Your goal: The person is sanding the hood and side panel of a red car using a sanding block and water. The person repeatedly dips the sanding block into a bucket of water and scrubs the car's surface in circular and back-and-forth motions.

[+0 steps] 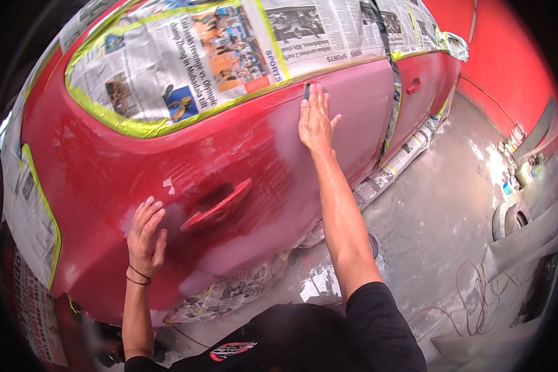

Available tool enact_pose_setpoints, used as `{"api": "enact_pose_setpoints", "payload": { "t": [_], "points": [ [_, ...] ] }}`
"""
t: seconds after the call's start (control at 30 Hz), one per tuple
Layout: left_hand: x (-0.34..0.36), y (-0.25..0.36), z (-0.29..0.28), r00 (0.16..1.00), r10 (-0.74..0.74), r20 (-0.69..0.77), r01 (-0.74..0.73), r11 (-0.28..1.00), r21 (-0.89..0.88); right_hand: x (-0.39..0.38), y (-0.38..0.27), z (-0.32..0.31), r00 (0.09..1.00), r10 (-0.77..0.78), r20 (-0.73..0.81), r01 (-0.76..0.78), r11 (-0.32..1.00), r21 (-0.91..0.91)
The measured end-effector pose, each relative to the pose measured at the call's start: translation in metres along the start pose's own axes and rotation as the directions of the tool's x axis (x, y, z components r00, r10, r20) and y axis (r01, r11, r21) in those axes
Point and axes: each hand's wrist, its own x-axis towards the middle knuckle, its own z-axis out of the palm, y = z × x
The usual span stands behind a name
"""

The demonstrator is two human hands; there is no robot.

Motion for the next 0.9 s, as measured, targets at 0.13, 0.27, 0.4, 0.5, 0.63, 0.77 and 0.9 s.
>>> {"api": "enact_pose_setpoints", "payload": {
  "t": [0.13,0.27,0.4,0.5,0.63,0.77,0.9],
  "points": [
    [0.017,0.004,0.012,0.999,0.032,-0.015,-0.033,0.996,-0.086,-0.112,-0.09,0.064,0.958,-0.286,0.011,0.286,0.957,-0.051],
    [0.052,0.004,0.038,0.978,0.183,0.099,-0.165,0.972,-0.166,-0.133,-0.061,0.062,0.937,-0.34,0.08,0.348,0.928,-0.131],
    [0.101,-0.018,0.065,0.933,0.326,0.154,-0.307,0.942,-0.133,-0.039,-0.007,0.004,0.991,0.129,0.033,-0.131,0.99,0.055],
    [0.132,-0.027,0.081,0.921,0.344,0.183,-0.319,0.936,-0.149,-0.085,-0.033,0.043,0.999,-0.033,-0.037,0.034,0.999,0.042],
    [0.129,-0.026,0.084,0.906,0.319,0.278,-0.266,0.94,-0.212,-0.164,-0.072,0.055,0.915,-0.388,0.111,0.398,0.913,-0.086],
    [0.161,-0.029,0.086,0.832,0.449,0.325,-0.428,0.893,-0.137,-0.063,-0.015,0.015,0.975,-0.222,-0.011,0.222,0.973,0.07],
    [0.181,-0.035,0.124,0.813,0.473,0.34,-0.497,0.868,-0.019,-0.156,-0.063,0.077,0.995,-0.061,-0.075,0.079,0.957,0.278]
  ]
}}
